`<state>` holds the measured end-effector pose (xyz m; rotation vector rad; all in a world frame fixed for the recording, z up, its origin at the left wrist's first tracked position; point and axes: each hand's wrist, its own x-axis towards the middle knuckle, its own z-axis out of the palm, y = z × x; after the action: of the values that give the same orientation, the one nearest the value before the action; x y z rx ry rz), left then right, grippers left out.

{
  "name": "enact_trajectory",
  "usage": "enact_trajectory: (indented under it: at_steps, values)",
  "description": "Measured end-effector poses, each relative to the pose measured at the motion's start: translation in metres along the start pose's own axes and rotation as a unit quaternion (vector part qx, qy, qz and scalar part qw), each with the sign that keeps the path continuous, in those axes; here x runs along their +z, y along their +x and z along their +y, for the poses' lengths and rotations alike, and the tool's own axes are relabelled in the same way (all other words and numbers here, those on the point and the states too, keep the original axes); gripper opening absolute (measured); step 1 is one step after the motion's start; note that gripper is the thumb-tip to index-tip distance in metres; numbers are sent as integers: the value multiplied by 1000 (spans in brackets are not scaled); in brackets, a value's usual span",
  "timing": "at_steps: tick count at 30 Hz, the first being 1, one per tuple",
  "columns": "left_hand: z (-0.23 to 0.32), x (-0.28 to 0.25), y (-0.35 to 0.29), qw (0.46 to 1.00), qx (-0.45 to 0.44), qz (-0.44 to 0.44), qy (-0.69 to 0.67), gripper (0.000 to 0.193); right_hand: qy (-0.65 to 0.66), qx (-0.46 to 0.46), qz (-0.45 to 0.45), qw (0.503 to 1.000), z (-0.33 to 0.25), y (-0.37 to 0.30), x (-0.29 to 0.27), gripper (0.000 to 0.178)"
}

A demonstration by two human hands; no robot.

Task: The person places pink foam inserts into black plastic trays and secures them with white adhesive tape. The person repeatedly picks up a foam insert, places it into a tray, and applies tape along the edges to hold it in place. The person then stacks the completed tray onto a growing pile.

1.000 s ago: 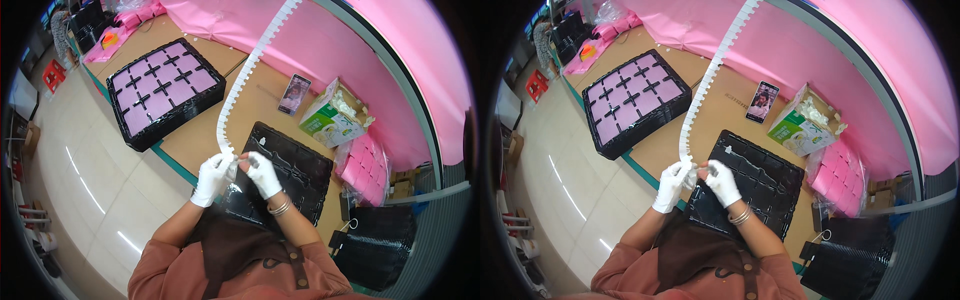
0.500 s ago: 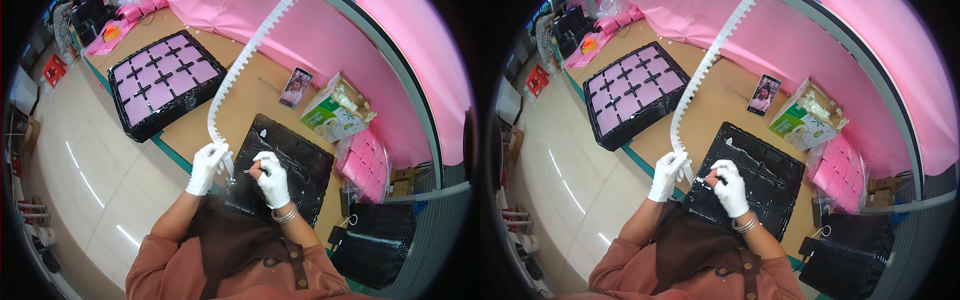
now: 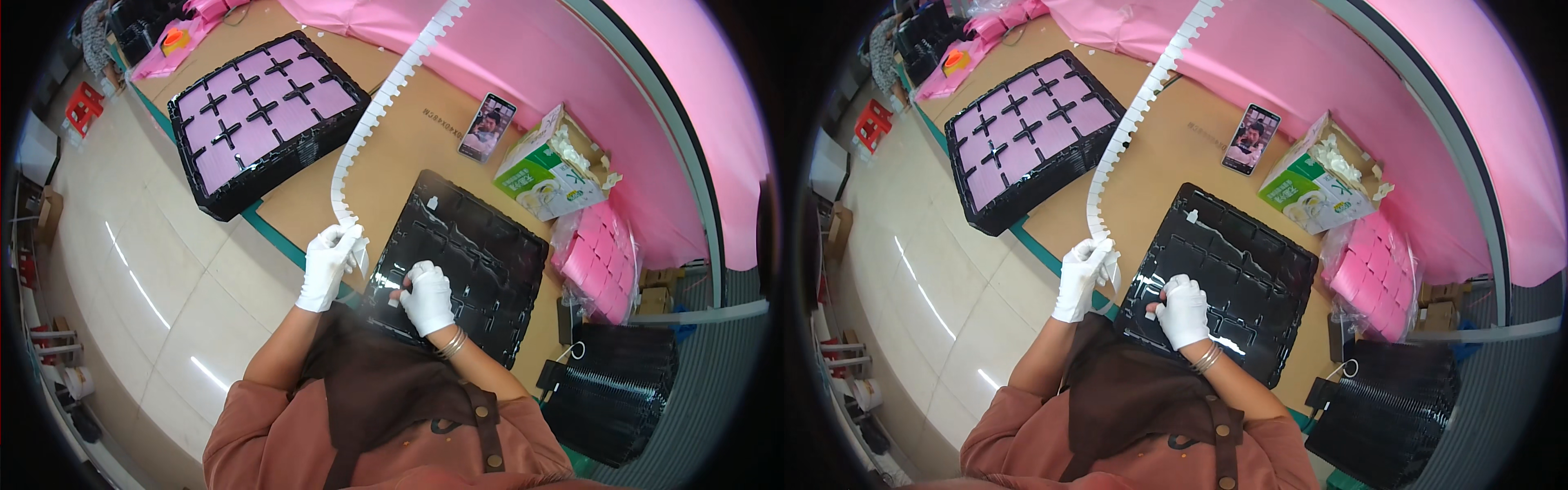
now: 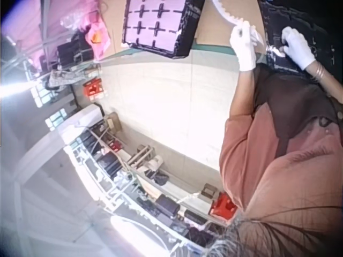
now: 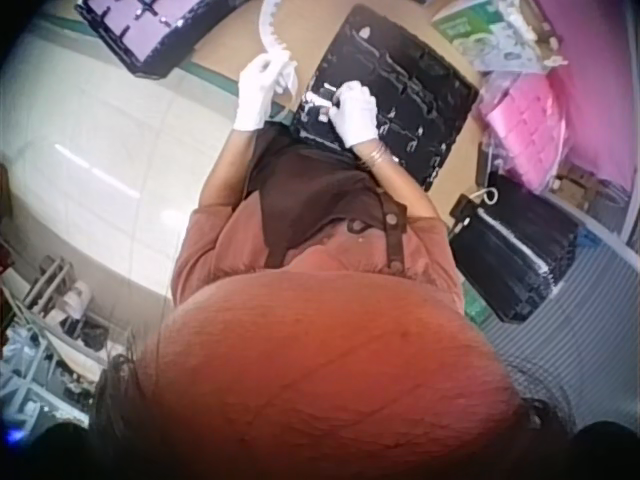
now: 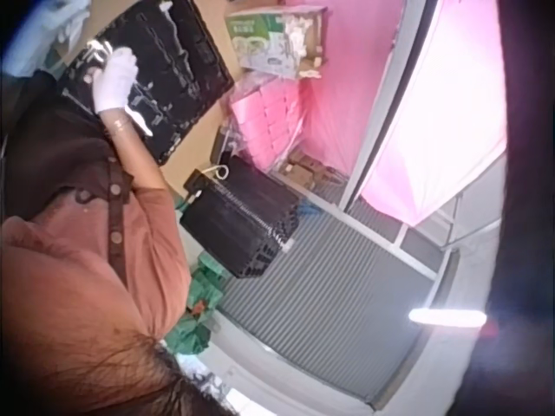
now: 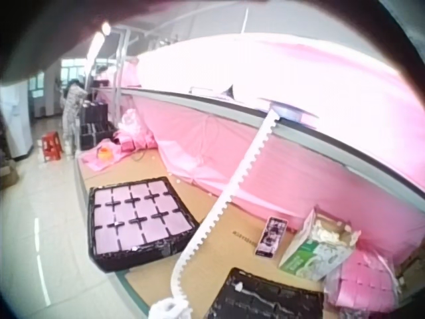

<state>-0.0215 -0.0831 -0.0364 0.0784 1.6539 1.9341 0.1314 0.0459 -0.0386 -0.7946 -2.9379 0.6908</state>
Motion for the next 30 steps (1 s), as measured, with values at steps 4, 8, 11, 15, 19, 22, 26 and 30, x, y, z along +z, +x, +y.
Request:
enact_trajectory:
  at_steps: [4,8,11,15,19,22,26,30]
  values:
    - [1,3,-6,1000,3,-4,20,21,-23,-85,1,996,2,-9,2,33]
    - [5,13,-20,999,-11,-39,-22,22,120,-69,56,989,10,-7,-6,28]
    - [5,29,-36,996,-23,-84,-35,19,436,56,18,898,-5,2,-15,22]
    - [-11,40,-43,992,107,-54,41,11,640,94,-19,763,-11,1,-17,21]
    - [-9,47,-47,985,149,-37,80,10,663,95,-11,743,-13,-5,-27,16]
    - [-10,51,-51,992,104,-68,29,11,637,86,-13,766,-9,-5,-29,14]
    - [-3,49,-41,985,-62,-143,-68,14,596,86,-15,798,-8,-10,-37,12]
    - [11,55,-34,983,-80,-140,-84,22,295,-148,204,922,-5,-20,-40,13]
